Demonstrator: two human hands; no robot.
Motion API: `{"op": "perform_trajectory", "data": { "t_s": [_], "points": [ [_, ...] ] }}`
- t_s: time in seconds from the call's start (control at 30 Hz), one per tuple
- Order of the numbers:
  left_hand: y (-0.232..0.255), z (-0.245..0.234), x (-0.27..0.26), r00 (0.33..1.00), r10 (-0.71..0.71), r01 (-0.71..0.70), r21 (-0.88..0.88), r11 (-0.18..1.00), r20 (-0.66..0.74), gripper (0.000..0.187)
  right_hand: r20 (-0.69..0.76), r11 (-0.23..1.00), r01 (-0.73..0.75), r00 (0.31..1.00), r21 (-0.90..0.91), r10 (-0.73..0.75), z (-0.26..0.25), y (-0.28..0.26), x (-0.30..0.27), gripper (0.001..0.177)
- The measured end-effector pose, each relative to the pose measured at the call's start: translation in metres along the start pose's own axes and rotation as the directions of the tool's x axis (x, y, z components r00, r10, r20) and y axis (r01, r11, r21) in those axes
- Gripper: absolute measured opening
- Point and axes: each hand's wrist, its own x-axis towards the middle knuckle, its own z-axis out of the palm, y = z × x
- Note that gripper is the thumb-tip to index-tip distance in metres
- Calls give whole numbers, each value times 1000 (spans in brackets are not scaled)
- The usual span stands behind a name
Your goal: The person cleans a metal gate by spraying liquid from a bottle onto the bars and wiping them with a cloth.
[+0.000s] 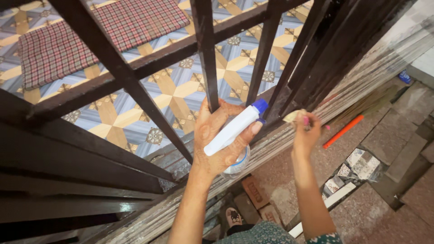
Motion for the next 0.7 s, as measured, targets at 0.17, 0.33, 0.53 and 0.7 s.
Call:
{"op": "perform_trajectory", "data": {
  "t_s": [0.17,0.33,0.53,0.7],
  "points": [
    [0,1,-1,998,-58,58,-64,996,-8,27,386,681,562,824,-470,-414,17,-19,-32,24],
    [-1,-1,-3,999,-50,50,-33,998,6,27,467,666,553,820,-501,-330,29,-63,-46,14],
    [2,-3,-5,994,-105,107,-107,988,25,29,601,738,567,749,-367,-277,40,-101,-102,25],
    [-1,-3,-1,1000,13,-13,-4,1000,28,24,743,855,476,645,-209,-177,38,-104,-147,28]
  ]
}}
